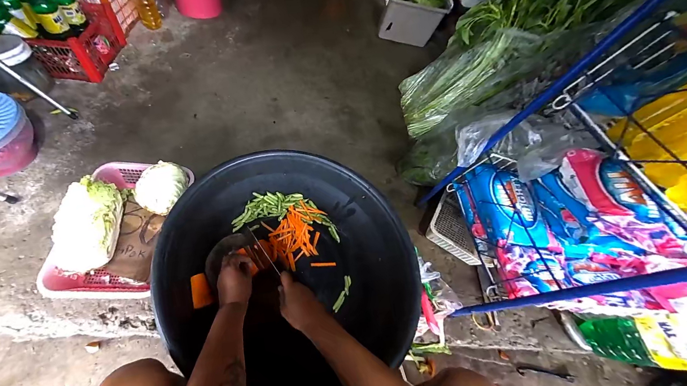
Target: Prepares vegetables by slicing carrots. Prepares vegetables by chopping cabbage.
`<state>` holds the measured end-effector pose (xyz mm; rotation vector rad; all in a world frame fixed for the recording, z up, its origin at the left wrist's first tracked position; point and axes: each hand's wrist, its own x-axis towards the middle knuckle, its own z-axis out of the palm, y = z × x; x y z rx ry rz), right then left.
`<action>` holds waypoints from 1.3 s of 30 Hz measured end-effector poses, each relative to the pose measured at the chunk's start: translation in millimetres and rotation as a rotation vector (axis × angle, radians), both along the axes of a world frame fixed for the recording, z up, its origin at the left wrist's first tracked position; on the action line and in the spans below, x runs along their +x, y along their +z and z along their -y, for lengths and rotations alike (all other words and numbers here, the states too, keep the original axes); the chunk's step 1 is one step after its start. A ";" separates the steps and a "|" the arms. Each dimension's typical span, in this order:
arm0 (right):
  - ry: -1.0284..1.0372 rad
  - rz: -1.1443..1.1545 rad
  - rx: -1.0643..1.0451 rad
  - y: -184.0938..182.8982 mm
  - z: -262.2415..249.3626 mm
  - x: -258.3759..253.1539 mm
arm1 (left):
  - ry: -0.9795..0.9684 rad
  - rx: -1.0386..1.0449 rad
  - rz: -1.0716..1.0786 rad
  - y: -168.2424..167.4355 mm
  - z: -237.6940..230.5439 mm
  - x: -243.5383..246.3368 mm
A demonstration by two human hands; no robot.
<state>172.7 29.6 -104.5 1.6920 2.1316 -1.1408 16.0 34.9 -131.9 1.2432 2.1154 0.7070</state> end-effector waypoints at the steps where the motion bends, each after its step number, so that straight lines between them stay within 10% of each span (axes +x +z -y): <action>1: 0.007 0.044 0.014 6.7 4.8 -2.4 | -0.003 -0.014 -0.007 0.3 0.2 0.2; 39: 0.054 0.090 0.026 15.1 18.6 4.5 | 0.000 -0.031 0.016 -1.0 2.8 -2.7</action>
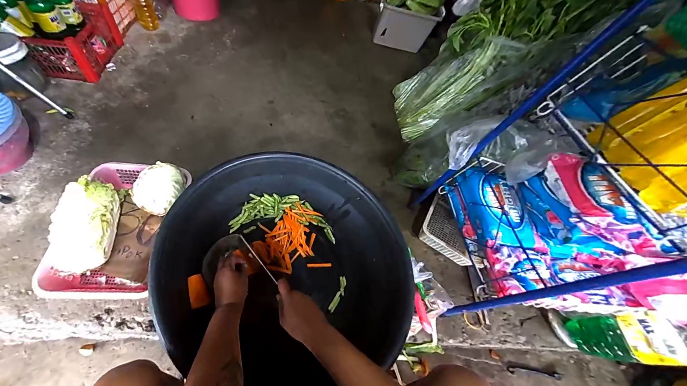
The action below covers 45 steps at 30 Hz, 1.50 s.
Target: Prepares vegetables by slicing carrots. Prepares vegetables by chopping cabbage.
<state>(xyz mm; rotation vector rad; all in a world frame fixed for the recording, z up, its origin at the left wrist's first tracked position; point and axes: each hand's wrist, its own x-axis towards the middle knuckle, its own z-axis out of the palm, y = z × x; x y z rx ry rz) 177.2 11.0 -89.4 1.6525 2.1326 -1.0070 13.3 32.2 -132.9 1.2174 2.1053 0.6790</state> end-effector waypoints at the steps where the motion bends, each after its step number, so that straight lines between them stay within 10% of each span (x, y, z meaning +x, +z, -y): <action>1: 0.021 0.007 0.004 1.3 3.2 -0.4 | 0.001 -0.004 -0.004 0.2 -0.2 -0.3; 25: -0.049 0.099 -0.074 -6.4 14.1 -29.9 | 0.012 -0.045 0.013 -3.3 4.7 -5.1; 31: -0.082 -0.260 -0.196 -34.6 -19.7 7.3 | 0.007 -0.027 0.009 -2.4 2.0 -3.0; 45: 0.014 0.075 0.039 8.2 14.4 -7.8 | 0.121 -0.043 0.208 -2.2 3.3 -6.2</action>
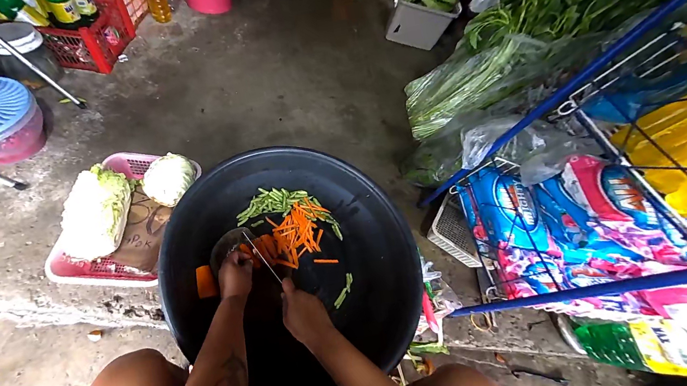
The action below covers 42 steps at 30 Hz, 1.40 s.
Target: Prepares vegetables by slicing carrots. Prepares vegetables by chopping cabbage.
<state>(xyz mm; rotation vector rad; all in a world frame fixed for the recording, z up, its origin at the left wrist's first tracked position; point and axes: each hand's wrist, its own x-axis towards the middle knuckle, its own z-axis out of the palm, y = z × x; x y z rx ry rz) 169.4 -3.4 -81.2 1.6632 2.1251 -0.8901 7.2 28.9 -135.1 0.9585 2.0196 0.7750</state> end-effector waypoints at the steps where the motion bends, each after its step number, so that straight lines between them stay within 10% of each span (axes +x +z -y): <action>1: -0.002 0.004 0.002 0.0 1.5 -0.7 | -0.001 -0.007 -0.001 -0.9 -0.3 0.6; 42: 0.040 -0.012 -0.100 -2.7 -12.2 -1.8 | -0.047 -0.078 -0.134 7.2 -4.9 4.9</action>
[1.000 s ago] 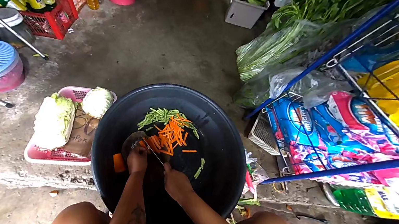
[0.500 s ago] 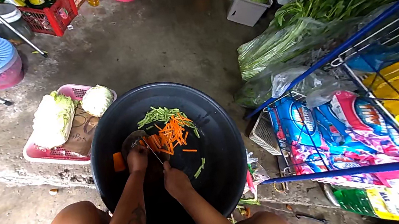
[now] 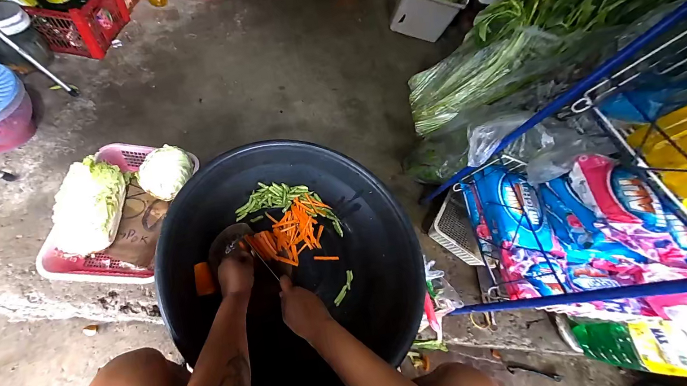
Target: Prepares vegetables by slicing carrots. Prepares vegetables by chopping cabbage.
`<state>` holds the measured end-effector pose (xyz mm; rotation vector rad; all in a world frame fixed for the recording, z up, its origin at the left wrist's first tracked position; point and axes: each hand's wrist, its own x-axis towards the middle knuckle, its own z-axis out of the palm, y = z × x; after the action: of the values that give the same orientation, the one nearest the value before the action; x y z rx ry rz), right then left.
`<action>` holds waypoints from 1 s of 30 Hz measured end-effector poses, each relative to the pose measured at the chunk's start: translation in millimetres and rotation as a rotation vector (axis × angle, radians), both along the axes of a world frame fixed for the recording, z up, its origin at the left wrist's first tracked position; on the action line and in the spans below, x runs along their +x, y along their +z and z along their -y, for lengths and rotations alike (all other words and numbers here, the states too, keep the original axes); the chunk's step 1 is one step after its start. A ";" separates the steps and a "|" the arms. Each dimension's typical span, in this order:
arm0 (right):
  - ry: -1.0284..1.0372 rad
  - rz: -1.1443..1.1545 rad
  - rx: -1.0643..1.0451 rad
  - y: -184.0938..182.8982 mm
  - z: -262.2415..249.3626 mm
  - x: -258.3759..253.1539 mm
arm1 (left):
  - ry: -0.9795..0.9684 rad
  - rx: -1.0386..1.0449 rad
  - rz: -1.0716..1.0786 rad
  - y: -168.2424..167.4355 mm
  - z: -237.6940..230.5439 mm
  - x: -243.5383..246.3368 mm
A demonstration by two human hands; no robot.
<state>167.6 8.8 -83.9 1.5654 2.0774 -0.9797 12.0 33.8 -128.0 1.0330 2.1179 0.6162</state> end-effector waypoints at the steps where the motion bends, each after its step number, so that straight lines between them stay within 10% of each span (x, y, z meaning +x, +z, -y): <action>1: 0.006 -0.004 -0.004 -2.7 -1.9 -0.7 | 0.003 -0.004 0.004 0.2 -0.3 0.1; 10: -0.095 -0.287 -0.131 -37.6 -28.6 25.7 | 0.007 0.007 -0.024 0.5 -1.5 8.4; 21: -0.024 -0.080 0.053 -0.6 -9.6 35.6 | 0.089 0.131 -0.100 34.3 5.2 -19.9; 30: -0.300 -0.093 0.085 -6.6 -31.1 51.5 | -0.531 -0.615 -0.602 46.0 8.8 -30.5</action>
<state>219.1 39.9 -90.5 1.9520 2.0044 -1.0951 -18.5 25.1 -82.0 1.4257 2.1359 -0.6427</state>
